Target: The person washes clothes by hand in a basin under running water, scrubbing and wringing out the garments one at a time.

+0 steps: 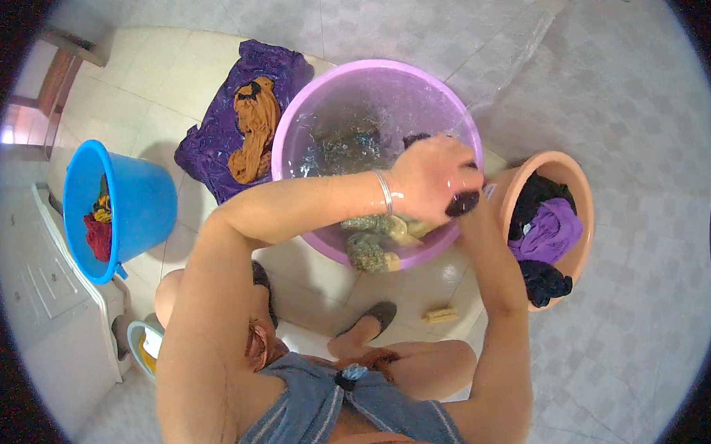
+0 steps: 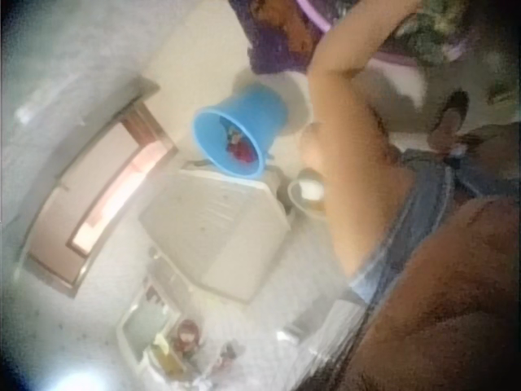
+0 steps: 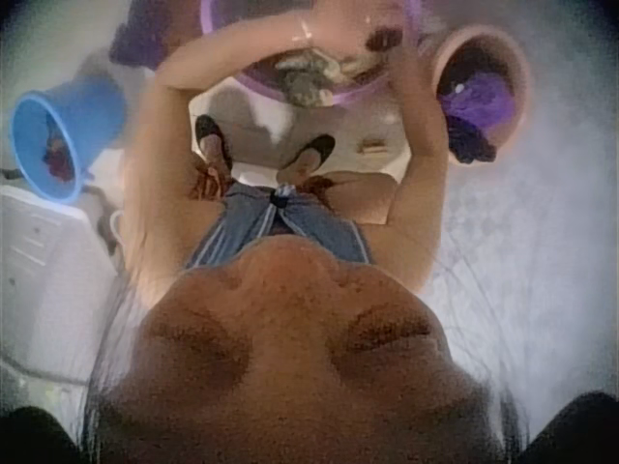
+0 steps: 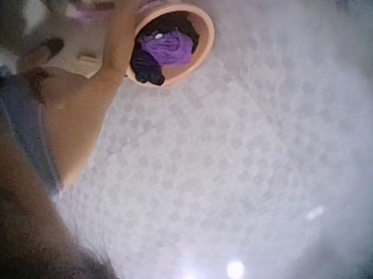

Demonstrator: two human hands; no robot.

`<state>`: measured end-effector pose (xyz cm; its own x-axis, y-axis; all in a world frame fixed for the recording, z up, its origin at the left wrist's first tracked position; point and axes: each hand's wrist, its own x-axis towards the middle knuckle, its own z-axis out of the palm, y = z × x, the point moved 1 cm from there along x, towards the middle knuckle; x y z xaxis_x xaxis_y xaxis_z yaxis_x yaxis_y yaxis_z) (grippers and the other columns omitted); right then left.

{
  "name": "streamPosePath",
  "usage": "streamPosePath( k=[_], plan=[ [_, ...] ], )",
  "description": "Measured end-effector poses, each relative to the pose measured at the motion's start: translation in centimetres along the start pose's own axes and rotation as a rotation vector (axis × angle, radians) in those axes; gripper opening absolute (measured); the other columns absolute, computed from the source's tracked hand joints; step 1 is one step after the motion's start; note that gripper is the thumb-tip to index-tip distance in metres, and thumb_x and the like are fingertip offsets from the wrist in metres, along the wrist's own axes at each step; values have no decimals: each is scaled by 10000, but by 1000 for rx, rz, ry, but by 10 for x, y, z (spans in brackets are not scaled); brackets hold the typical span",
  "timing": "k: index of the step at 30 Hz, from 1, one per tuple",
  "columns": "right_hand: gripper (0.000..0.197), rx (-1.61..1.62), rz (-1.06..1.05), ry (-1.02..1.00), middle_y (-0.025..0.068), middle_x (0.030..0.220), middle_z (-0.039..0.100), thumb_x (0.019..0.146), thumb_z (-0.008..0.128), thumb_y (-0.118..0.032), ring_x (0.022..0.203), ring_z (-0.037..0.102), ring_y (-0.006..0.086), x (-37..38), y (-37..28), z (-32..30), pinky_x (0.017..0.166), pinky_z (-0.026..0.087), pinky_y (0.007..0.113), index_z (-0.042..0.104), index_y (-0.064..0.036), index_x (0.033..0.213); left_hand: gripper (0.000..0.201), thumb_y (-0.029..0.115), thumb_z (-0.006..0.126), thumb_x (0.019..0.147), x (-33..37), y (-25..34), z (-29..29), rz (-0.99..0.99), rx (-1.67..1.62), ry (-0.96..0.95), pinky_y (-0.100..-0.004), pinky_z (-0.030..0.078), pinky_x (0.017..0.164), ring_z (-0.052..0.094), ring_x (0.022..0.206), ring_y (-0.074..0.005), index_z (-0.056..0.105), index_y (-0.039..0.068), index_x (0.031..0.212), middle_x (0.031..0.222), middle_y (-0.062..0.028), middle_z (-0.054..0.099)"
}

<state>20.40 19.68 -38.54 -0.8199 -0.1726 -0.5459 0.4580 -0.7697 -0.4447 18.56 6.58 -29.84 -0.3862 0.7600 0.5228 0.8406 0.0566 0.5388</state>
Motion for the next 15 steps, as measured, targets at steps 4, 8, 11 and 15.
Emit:
streamPosePath(
  k=[4, 8, 11, 15],
  plan=[
    [122, -383, -9, -121, 1, 728, 516, 732, 551, -203, 689, 477, 99, -39, 13, 43, 650, 377, 247, 528, -83, 733, 339, 251, 647, 450, -12, 33, -13, 170, 124, -183, -355, 429, 620, 503, 750, -254, 536, 133, 748, 820, -88, 484],
    [152, -594, 26, -138, -29, 682, 494, 694, 624, -205, 650, 438, 64, -52, 17, 69, 620, 336, 218, 526, -93, 668, 135, 220, 533, 572, -29, 64, -20, 353, 105, -232, -308, 407, 523, 494, 670, -216, 510, 134, 673, 699, -70, 462],
    [301, -1097, 74, -117, -6, 590, 488, 622, 667, -343, 631, 456, 92, -45, 29, 72, 593, 325, 232, 514, -91, 559, 121, 237, 522, 598, -38, 77, -24, 417, 85, -359, -296, 404, 505, 491, 664, -216, 509, 135, 662, 673, -64, 469],
    [320, -1575, 102, -137, 52, 565, 498, 563, 636, -408, 588, 477, 178, -53, 29, 90, 576, 348, 290, 551, -106, 624, 109, 230, 524, 615, -45, 84, -21, 465, 75, -332, -293, 404, 502, 492, 667, -214, 510, 123, 635, 689, -64, 485]
  ],
)
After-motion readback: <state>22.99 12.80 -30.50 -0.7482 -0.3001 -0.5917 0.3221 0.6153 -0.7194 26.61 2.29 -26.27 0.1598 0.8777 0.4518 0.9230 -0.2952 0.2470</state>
